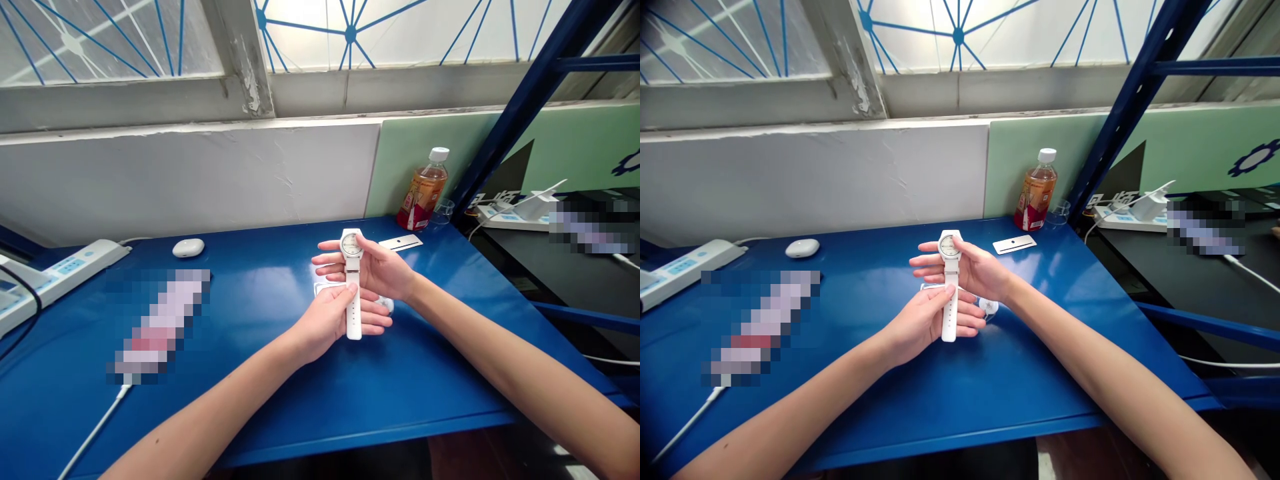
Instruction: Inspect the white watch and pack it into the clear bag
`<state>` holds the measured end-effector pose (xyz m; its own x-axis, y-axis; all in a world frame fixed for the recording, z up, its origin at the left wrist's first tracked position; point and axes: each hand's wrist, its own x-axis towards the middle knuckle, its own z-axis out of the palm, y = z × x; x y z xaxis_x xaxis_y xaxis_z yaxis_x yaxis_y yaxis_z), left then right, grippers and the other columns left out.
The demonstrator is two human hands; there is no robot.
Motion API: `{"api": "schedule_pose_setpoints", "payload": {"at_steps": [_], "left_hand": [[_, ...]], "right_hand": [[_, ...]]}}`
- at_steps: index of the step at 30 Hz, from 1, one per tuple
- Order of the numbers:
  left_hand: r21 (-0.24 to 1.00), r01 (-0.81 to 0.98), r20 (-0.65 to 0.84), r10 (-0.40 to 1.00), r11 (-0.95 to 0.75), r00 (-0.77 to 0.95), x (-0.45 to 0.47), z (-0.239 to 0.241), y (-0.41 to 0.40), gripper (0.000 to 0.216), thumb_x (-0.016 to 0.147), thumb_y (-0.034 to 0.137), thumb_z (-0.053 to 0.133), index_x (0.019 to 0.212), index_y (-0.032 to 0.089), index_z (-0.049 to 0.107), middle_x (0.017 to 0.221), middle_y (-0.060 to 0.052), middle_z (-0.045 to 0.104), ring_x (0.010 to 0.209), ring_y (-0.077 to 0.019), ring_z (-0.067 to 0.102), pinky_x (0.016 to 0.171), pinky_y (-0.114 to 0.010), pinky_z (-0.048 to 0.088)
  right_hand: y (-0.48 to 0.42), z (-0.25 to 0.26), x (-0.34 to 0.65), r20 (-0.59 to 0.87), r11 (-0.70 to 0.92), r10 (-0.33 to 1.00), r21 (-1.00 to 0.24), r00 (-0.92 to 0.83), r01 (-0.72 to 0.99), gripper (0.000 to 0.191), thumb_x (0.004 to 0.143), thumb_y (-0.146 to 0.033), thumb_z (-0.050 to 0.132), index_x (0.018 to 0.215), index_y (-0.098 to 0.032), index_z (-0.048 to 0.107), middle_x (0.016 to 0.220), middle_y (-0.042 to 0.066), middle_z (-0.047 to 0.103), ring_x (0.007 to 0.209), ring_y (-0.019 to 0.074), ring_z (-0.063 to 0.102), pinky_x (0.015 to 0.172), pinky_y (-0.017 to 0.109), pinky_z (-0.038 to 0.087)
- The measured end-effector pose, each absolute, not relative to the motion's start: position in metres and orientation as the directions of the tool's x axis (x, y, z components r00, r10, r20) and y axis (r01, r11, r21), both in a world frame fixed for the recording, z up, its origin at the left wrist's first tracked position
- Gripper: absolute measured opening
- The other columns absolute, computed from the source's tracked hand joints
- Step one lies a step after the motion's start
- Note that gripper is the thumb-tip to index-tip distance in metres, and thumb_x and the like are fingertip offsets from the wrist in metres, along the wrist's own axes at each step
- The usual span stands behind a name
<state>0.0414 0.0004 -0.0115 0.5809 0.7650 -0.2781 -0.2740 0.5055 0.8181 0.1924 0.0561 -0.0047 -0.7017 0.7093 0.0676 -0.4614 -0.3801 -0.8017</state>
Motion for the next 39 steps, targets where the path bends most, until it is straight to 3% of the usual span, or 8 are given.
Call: {"api": "schedule_pose_setpoints", "payload": {"at_steps": [10, 15, 21, 26, 30, 32, 35, 39], "left_hand": [[0.797, -0.289, -0.297, 0.761, 0.531, 0.577, 0.042, -0.008, 0.0, 0.032, 0.101, 0.033, 0.051, 0.095, 0.005, 0.065, 0.085, -0.017, 0.074, 0.076, -0.0238, 0.075, 0.077, -0.037, 0.059], [0.786, -0.302, -0.313, 0.768, 0.54, 0.559, 0.043, -0.006, 0.001, 0.03, 0.103, 0.027, 0.045, 0.093, 0.006, 0.064, 0.081, -0.015, 0.073, 0.074, -0.0222, 0.075, 0.073, -0.035, 0.06], [0.808, -0.352, -0.244, 0.811, 0.473, 0.531, 0.043, -0.005, -0.003, 0.03, 0.091, 0.037, 0.069, 0.095, 0.007, 0.062, 0.078, -0.01, 0.071, 0.069, -0.0197, 0.072, 0.073, -0.035, 0.059], [0.891, -0.306, -0.148, 0.852, 0.335, 0.502, 0.042, -0.007, -0.005, 0.042, 0.082, 0.041, 0.078, 0.105, 0.01, 0.06, 0.08, -0.006, 0.07, 0.066, -0.0155, 0.068, 0.071, -0.031, 0.056], [0.903, -0.308, -0.12, 0.866, 0.298, 0.486, 0.042, -0.013, -0.004, 0.043, 0.085, 0.044, 0.074, 0.107, 0.01, 0.059, 0.081, -0.005, 0.069, 0.061, -0.0132, 0.066, 0.066, -0.028, 0.053], [0.88, -0.327, -0.138, 0.844, 0.344, 0.518, 0.043, -0.014, -0.004, 0.045, 0.087, 0.047, 0.071, 0.108, 0.01, 0.059, 0.083, -0.006, 0.07, 0.064, -0.0146, 0.067, 0.067, -0.029, 0.054], [0.845, -0.337, -0.169, 0.806, 0.415, 0.568, 0.043, -0.013, -0.005, 0.043, 0.091, 0.048, 0.065, 0.107, 0.008, 0.061, 0.085, -0.01, 0.071, 0.068, -0.018, 0.07, 0.071, -0.033, 0.055], [0.858, -0.301, -0.173, 0.785, 0.416, 0.595, 0.043, -0.011, -0.005, 0.043, 0.093, 0.048, 0.062, 0.094, 0.006, 0.067, 0.084, -0.014, 0.073, 0.071, -0.0212, 0.072, 0.073, -0.034, 0.056]], "right_hand": [[0.055, 0.001, 0.192, 0.029, -0.408, 0.741, -0.774, -0.671, -0.485, 0.064, 0.102, -0.051, 0.017, 0.125, -0.01, 0.061, 0.123, 0.016, 0.07, 0.108, 0.0252, 0.069, 0.105, 0.044, 0.044], [0.055, 0.003, 0.195, 0.022, -0.426, 0.754, -0.745, -0.656, -0.514, 0.061, 0.097, -0.038, 0.017, 0.125, -0.006, 0.06, 0.122, 0.018, 0.07, 0.107, 0.0272, 0.069, 0.106, 0.046, 0.042], [0.058, 0.003, 0.197, 0.046, -0.434, 0.76, -0.707, -0.649, -0.559, 0.059, 0.101, -0.037, 0.018, 0.119, -0.005, 0.063, 0.093, 0.011, 0.075, 0.093, 0.0229, 0.071, 0.093, 0.037, 0.051], [0.058, 0.002, 0.197, 0.013, -0.402, 0.804, -0.725, -0.594, -0.56, 0.046, 0.099, -0.048, 0.044, 0.112, -0.01, 0.067, 0.087, 0.007, 0.074, 0.088, 0.0194, 0.072, 0.081, 0.03, 0.056], [0.06, -0.002, 0.193, 0.035, -0.26, 0.897, -0.765, -0.44, -0.59, 0.037, 0.079, -0.049, 0.076, 0.095, -0.016, 0.07, 0.075, 0.002, 0.073, 0.081, 0.0176, 0.073, 0.069, 0.025, 0.057], [0.061, -0.006, 0.192, 0.024, -0.216, 0.924, -0.791, -0.381, -0.573, 0.035, 0.071, -0.048, 0.083, 0.082, -0.018, 0.068, 0.069, 0.0, 0.072, 0.075, 0.0164, 0.073, 0.065, 0.023, 0.056], [0.06, -0.008, 0.191, 0.028, -0.193, 0.928, -0.818, -0.372, -0.542, 0.03, 0.075, -0.046, 0.081, 0.082, -0.02, 0.07, 0.078, 0.002, 0.076, 0.082, 0.0165, 0.074, 0.08, 0.027, 0.057], [0.055, -0.005, 0.192, 0.099, -0.212, 0.846, -0.839, -0.523, -0.501, 0.033, 0.084, -0.037, 0.075, 0.114, -0.022, 0.07, 0.115, 0.007, 0.075, 0.11, 0.0205, 0.069, 0.104, 0.037, 0.049]]}}
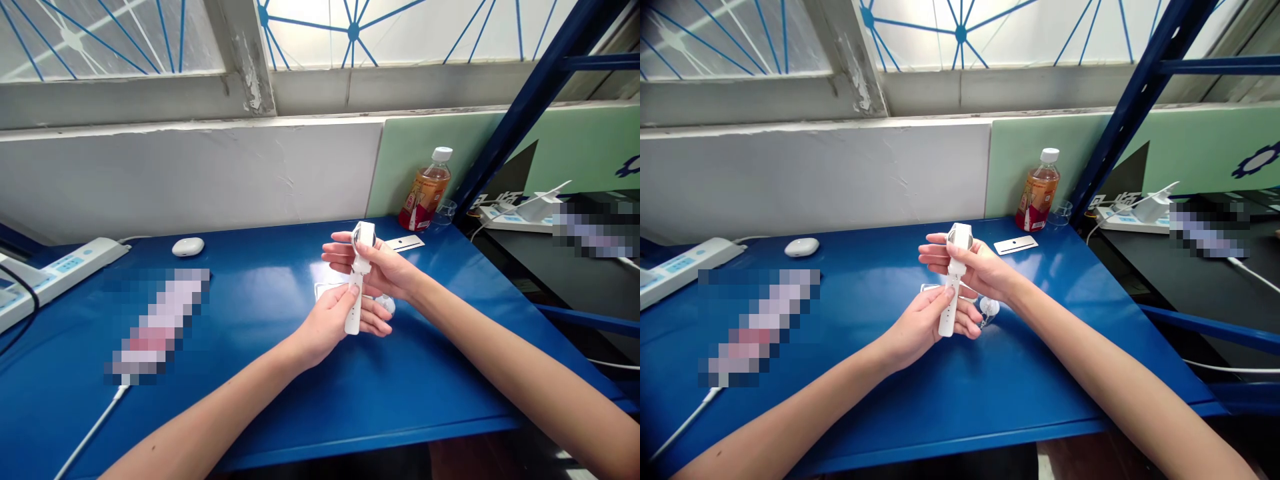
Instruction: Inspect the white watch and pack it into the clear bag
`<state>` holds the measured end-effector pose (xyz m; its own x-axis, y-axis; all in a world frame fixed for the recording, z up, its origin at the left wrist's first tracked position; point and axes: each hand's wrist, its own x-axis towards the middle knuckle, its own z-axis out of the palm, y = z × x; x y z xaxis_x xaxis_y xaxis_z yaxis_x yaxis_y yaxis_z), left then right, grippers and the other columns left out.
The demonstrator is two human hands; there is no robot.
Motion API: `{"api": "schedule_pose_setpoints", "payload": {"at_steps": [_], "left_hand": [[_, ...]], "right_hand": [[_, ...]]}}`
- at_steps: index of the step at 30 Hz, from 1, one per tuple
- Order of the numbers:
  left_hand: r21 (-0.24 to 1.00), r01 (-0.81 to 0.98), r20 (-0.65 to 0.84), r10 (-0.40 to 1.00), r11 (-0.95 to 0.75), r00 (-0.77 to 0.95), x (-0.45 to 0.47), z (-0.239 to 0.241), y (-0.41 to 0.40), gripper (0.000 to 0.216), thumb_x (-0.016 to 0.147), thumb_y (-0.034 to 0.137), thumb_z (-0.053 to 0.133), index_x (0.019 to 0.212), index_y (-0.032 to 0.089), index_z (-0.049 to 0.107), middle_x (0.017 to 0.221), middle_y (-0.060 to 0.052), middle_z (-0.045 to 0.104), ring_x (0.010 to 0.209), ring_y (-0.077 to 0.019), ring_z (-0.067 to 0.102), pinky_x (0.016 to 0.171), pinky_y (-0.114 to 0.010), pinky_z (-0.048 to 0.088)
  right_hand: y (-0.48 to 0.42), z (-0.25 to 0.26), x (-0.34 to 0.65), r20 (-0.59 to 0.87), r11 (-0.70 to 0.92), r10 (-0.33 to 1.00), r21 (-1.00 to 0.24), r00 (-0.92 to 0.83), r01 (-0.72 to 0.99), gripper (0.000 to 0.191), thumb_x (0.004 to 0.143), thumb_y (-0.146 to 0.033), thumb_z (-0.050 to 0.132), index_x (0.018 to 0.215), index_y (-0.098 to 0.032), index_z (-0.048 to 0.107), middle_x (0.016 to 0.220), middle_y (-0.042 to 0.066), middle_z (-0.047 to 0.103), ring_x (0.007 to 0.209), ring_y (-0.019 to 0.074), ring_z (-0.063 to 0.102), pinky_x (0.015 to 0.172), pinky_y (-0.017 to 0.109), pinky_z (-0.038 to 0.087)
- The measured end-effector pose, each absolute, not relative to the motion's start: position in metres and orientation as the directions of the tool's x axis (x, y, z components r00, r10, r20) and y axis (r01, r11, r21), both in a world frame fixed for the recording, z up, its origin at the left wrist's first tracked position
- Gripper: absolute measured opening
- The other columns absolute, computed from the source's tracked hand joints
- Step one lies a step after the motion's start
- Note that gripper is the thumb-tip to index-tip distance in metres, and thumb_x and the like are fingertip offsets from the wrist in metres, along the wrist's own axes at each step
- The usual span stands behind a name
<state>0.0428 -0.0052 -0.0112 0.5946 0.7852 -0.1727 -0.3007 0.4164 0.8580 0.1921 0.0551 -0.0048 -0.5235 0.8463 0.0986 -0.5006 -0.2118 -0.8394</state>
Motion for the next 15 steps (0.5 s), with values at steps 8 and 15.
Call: {"api": "schedule_pose_setpoints", "payload": {"at_steps": [8, 15], "left_hand": [[0.831, -0.299, -0.209, 0.761, 0.47, 0.615, 0.0437, -0.0154, -0.0051, 0.042, 0.091, 0.047, 0.065, 0.099, 0.006, 0.064, 0.089, -0.019, 0.075, 0.076, -0.0256, 0.075, 0.077, -0.04, 0.058], [0.847, -0.289, -0.203, 0.773, 0.447, 0.6, 0.0441, -0.0143, -0.0063, 0.042, 0.092, 0.045, 0.065, 0.104, 0.005, 0.064, 0.098, -0.022, 0.074, 0.087, -0.0294, 0.074, 0.083, -0.043, 0.056]], "right_hand": [[0.0509, 0.0015, 0.1946, 0.125, -0.238, 0.782, -0.846, -0.611, -0.477, 0.032, 0.087, -0.017, 0.067, 0.12, -0.019, 0.068, 0.122, 0.009, 0.072, 0.113, 0.0194, 0.068, 0.104, 0.035, 0.049], [0.0519, 0.0002, 0.1954, 0.1, -0.228, 0.795, -0.865, -0.598, -0.447, 0.034, 0.088, -0.017, 0.067, 0.121, -0.019, 0.068, 0.122, 0.009, 0.072, 0.112, 0.0204, 0.069, 0.103, 0.035, 0.051]]}}
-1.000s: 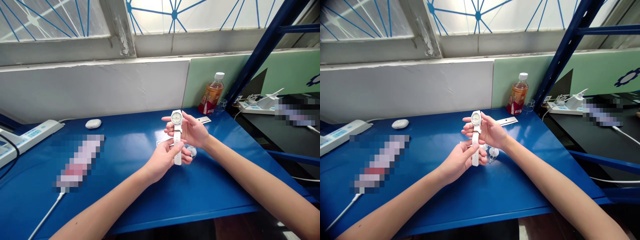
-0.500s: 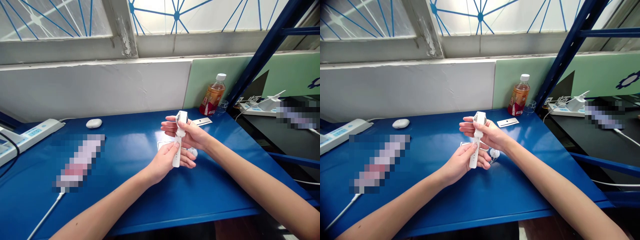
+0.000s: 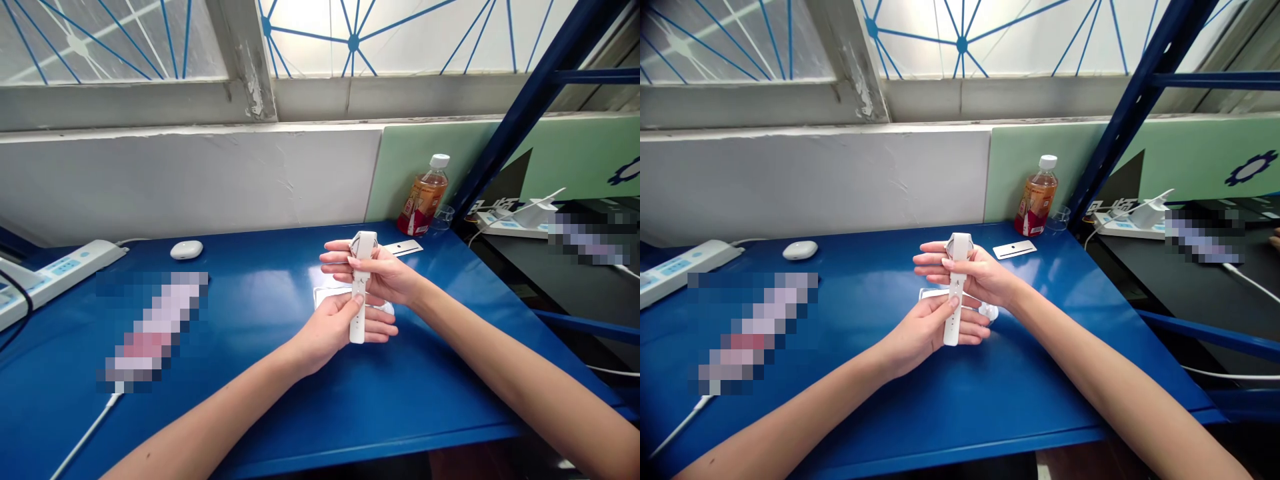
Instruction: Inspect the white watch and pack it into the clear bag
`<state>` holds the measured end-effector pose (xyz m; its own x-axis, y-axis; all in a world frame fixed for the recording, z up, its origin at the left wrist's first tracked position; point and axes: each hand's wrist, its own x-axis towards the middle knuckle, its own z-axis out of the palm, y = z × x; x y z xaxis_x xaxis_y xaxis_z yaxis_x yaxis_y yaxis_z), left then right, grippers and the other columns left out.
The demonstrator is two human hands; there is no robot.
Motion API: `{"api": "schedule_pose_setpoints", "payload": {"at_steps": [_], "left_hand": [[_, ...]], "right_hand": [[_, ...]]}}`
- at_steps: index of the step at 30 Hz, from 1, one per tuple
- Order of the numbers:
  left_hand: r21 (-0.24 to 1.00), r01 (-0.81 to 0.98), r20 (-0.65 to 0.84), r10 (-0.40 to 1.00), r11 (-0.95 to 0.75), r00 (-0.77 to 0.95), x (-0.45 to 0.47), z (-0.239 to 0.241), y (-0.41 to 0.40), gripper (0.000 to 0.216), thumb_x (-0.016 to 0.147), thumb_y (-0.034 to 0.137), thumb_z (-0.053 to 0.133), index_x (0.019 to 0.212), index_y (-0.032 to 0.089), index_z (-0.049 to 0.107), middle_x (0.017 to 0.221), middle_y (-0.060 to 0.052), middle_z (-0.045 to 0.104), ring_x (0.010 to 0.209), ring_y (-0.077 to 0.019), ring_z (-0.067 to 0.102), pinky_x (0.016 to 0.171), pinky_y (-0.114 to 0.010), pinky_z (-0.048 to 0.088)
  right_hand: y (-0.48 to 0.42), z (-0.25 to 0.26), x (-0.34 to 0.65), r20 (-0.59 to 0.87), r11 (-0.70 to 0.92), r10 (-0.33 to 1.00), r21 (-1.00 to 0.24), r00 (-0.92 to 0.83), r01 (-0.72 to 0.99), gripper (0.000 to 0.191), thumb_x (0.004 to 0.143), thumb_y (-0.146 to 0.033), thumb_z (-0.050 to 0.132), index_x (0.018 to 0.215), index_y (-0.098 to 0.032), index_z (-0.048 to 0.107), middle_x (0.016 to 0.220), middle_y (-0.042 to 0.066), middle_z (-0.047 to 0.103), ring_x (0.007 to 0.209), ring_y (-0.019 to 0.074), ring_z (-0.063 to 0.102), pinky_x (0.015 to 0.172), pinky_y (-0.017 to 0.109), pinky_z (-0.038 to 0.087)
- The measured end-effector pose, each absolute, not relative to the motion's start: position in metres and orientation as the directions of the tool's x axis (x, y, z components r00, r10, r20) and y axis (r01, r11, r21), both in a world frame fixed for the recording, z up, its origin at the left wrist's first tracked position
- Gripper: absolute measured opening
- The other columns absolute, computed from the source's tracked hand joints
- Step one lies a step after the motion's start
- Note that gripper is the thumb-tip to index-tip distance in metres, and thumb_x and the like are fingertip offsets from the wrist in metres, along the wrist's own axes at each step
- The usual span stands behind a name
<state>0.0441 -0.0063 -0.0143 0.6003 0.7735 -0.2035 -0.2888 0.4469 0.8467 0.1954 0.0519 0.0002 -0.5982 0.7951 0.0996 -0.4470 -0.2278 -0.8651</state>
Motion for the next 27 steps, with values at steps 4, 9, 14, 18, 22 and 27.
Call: {"api": "schedule_pose_setpoints", "payload": {"at_steps": [4, 9, 14, 18, 22, 27], "left_hand": [[0.838, -0.305, -0.191, 0.766, 0.453, 0.613, 0.043, -0.0158, -0.006, 0.039, 0.092, 0.042, 0.065, 0.105, 0.005, 0.065, 0.102, -0.023, 0.073, 0.089, -0.0297, 0.074, 0.084, -0.043, 0.056], [0.828, -0.321, -0.18, 0.761, 0.459, 0.624, 0.0421, -0.0164, -0.0054, 0.037, 0.094, 0.04, 0.064, 0.106, 0.005, 0.065, 0.103, -0.022, 0.073, 0.091, -0.0298, 0.074, 0.086, -0.043, 0.055], [0.83, -0.306, -0.198, 0.76, 0.466, 0.619, 0.0415, -0.0149, -0.0041, 0.04, 0.092, 0.042, 0.067, 0.104, 0.005, 0.068, 0.105, -0.023, 0.073, 0.093, -0.0311, 0.074, 0.087, -0.044, 0.055], [0.833, -0.296, -0.204, 0.758, 0.466, 0.619, 0.0412, -0.0139, -0.0036, 0.041, 0.092, 0.042, 0.066, 0.105, 0.003, 0.067, 0.107, -0.024, 0.073, 0.094, -0.0305, 0.074, 0.086, -0.042, 0.056], [0.827, -0.303, -0.199, 0.75, 0.474, 0.631, 0.0417, -0.0135, -0.0037, 0.038, 0.094, 0.039, 0.064, 0.106, 0.004, 0.068, 0.107, -0.023, 0.073, 0.094, -0.0296, 0.074, 0.087, -0.041, 0.056], [0.823, -0.319, -0.194, 0.76, 0.471, 0.62, 0.0421, -0.0129, -0.0031, 0.035, 0.095, 0.038, 0.063, 0.106, 0.005, 0.067, 0.107, -0.023, 0.073, 0.097, -0.031, 0.073, 0.089, -0.043, 0.055]], "right_hand": [[0.0525, -0.0009, 0.1951, 0.116, -0.233, 0.783, -0.857, -0.611, -0.46, 0.034, 0.09, -0.016, 0.065, 0.123, -0.019, 0.067, 0.122, 0.009, 0.072, 0.109, 0.0184, 0.07, 0.099, 0.03, 0.053], [0.0532, -0.0009, 0.1945, 0.108, -0.227, 0.791, -0.862, -0.602, -0.453, 0.035, 0.091, -0.018, 0.063, 0.125, -0.018, 0.065, 0.123, 0.01, 0.072, 0.105, 0.0182, 0.071, 0.097, 0.031, 0.054], [0.0528, 0.0019, 0.194, 0.091, -0.251, 0.804, -0.844, -0.587, -0.474, 0.032, 0.093, -0.021, 0.059, 0.124, -0.016, 0.064, 0.124, 0.011, 0.071, 0.106, 0.0201, 0.071, 0.098, 0.035, 0.055], [0.053, 0.0019, 0.194, 0.085, -0.266, 0.805, -0.833, -0.587, -0.485, 0.03, 0.095, -0.021, 0.055, 0.122, -0.014, 0.065, 0.123, 0.011, 0.071, 0.105, 0.0196, 0.071, 0.096, 0.032, 0.056], [0.0534, 0.0003, 0.1946, 0.085, -0.265, 0.794, -0.842, -0.601, -0.469, 0.029, 0.094, -0.022, 0.058, 0.12, -0.012, 0.066, 0.124, 0.014, 0.071, 0.111, 0.0203, 0.069, 0.1, 0.033, 0.053], [0.0537, 0.0036, 0.1958, 0.063, -0.316, 0.762, -0.833, -0.645, -0.455, 0.035, 0.097, -0.034, 0.052, 0.12, -0.011, 0.065, 0.128, 0.015, 0.068, 0.12, 0.0226, 0.064, 0.108, 0.038, 0.045]]}}
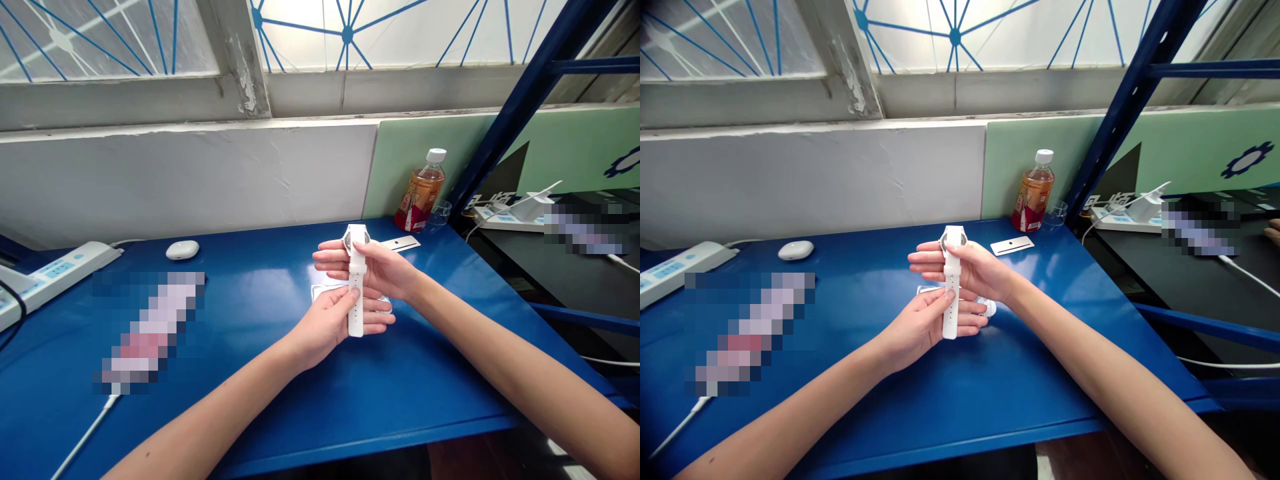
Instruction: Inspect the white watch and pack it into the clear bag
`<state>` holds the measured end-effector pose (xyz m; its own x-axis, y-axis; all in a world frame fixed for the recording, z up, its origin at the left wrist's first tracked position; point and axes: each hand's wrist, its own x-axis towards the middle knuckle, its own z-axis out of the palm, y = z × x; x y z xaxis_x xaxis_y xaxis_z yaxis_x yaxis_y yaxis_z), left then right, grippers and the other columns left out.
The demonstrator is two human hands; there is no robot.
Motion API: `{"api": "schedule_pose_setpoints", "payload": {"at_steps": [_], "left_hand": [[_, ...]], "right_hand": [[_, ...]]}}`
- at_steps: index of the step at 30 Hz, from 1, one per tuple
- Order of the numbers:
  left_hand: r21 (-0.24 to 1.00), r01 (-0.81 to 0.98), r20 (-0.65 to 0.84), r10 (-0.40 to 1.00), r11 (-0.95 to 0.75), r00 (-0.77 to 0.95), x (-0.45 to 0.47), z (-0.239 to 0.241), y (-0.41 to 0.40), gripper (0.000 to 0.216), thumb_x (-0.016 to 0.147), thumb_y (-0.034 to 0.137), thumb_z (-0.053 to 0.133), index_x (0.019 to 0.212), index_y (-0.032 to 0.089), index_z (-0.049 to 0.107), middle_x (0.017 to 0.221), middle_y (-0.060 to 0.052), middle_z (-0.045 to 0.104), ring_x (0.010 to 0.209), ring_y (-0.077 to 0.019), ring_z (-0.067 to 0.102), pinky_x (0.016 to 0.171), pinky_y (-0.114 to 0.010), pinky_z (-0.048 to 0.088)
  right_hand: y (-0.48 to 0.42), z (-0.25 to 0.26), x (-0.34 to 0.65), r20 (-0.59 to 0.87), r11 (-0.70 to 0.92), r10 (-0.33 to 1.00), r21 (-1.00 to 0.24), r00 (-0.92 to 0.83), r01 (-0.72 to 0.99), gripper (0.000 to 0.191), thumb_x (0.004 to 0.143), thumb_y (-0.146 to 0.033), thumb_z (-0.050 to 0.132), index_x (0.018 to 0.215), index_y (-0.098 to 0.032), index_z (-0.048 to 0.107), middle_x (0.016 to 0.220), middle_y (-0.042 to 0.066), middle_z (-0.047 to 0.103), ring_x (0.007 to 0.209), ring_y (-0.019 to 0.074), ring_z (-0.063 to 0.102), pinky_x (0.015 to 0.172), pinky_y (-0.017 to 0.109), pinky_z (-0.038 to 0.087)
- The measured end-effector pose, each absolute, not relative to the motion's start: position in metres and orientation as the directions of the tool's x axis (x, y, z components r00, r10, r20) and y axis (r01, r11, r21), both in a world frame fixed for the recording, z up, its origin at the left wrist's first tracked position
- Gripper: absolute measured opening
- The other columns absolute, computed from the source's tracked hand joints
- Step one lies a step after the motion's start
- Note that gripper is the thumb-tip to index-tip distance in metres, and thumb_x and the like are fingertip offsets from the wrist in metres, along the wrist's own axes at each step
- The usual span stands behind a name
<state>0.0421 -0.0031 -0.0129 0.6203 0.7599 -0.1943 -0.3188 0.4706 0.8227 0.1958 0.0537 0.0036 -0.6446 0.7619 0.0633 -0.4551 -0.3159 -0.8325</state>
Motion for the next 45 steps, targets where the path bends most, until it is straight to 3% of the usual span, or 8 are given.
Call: {"api": "schedule_pose_setpoints", "payload": {"at_steps": [16, 25, 28, 32, 35, 39, 42, 45], "left_hand": [[0.808, -0.291, -0.232, 0.731, 0.512, 0.642, 0.042, -0.008, -0.003, 0.03, 0.102, 0.027, 0.05, 0.11, 0.002, 0.065, 0.112, -0.026, 0.071, 0.099, -0.0301, 0.073, 0.09, -0.041, 0.056], [0.769, -0.301, -0.373, 0.778, 0.564, 0.506, 0.036, 0.002, 0.009, 0.031, 0.102, 0.025, 0.05, 0.099, 0.002, 0.07, 0.09, -0.018, 0.076, 0.077, -0.0197, 0.075, 0.077, -0.029, 0.059], [0.678, -0.417, -0.36, 0.768, 0.605, 0.53, 0.03, 0.006, 0.011, 0.042, 0.103, 0.031, 0.042, 0.109, 0.0, 0.069, 0.103, -0.021, 0.074, 0.091, -0.0235, 0.074, 0.089, -0.033, 0.056], [0.545, -0.584, -0.275, 0.786, 0.602, 0.554, 0.027, 0.01, 0.01, 0.051, 0.1, 0.037, 0.045, 0.132, -0.002, 0.055, 0.133, -0.025, 0.061, 0.124, -0.0349, 0.06, 0.107, -0.044, 0.045], [0.475, -0.666, -0.246, 0.814, 0.575, 0.527, 0.027, 0.011, 0.009, 0.06, 0.098, 0.036, 0.05, 0.14, -0.006, 0.043, 0.135, -0.028, 0.058, 0.131, -0.035, 0.053, 0.112, -0.044, 0.041], [0.388, -0.738, -0.207, 0.833, 0.552, 0.514, 0.025, 0.012, 0.011, 0.065, 0.097, 0.042, 0.05, 0.142, -0.004, 0.039, 0.129, -0.023, 0.063, 0.132, -0.0301, 0.053, 0.112, -0.039, 0.042], [0.402, -0.731, -0.172, 0.83, 0.551, 0.53, 0.023, 0.01, 0.013, 0.065, 0.095, 0.047, 0.053, 0.136, -0.003, 0.045, 0.129, -0.022, 0.062, 0.135, -0.0287, 0.05, 0.114, -0.035, 0.04], [0.519, -0.669, -0.151, 0.828, 0.531, 0.54, 0.027, 0.005, 0.01, 0.047, 0.091, 0.039, 0.063, 0.121, 0.004, 0.058, 0.126, -0.02, 0.064, 0.136, -0.0319, 0.048, 0.116, -0.04, 0.037]], "right_hand": [[0.059, 0.012, 0.206, 0.06, -0.301, 0.717, -0.872, -0.695, -0.386, 0.039, 0.102, -0.037, 0.04, 0.123, -0.013, 0.062, 0.129, 0.015, 0.066, 0.112, 0.0236, 0.067, 0.1, 0.04, 0.05], [0.064, 0.012, 0.204, 0.047, -0.325, 0.827, -0.773, -0.56, -0.545, 0.049, 0.099, -0.043, 0.031, 0.114, -0.014, 0.067, 0.086, 0.006, 0.069, 0.068, 0.016, 0.06, 0.073, 0.032, 0.053], [0.068, 0.009, 0.205, 0.07, -0.259, 0.882, -0.753, -0.465, -0.604, 0.041, 0.096, -0.037, 0.036, 0.108, -0.017, 0.069, 0.077, 0.002, 0.065, 0.069, 0.0154, 0.06, 0.074, 0.032, 0.054], [0.072, 0.005, 0.206, 0.078, -0.15, 0.948, -0.744, -0.309, -0.651, 0.017, 0.086, -0.04, 0.067, 0.089, -0.023, 0.066, 0.072, -0.004, 0.065, 0.081, 0.0135, 0.068, 0.084, 0.028, 0.055], [0.072, 0.005, 0.206, 0.154, -0.014, 0.962, -0.794, -0.223, -0.608, 0.024, 0.08, -0.043, 0.077, 0.083, -0.024, 0.064, 0.072, -0.005, 0.07, 0.082, 0.0138, 0.072, 0.085, 0.028, 0.056], [0.064, 0.008, 0.205, 0.266, 0.145, 0.948, -0.849, -0.173, -0.508, 0.024, 0.086, -0.047, 0.071, 0.088, -0.023, 0.067, 0.086, 0.0, 0.078, 0.088, 0.0155, 0.074, 0.088, 0.031, 0.055], [0.055, 0.007, 0.203, 0.298, 0.216, 0.945, -0.879, -0.135, -0.424, 0.028, 0.085, -0.051, 0.07, 0.093, -0.023, 0.069, 0.092, 0.002, 0.079, 0.094, 0.0179, 0.074, 0.092, 0.035, 0.055], [0.048, 0.005, 0.198, 0.363, 0.307, 0.928, -0.876, -0.089, -0.371, 0.026, 0.087, -0.05, 0.068, 0.092, -0.025, 0.069, 0.095, 0.002, 0.079, 0.105, 0.0212, 0.071, 0.1, 0.04, 0.05]]}}
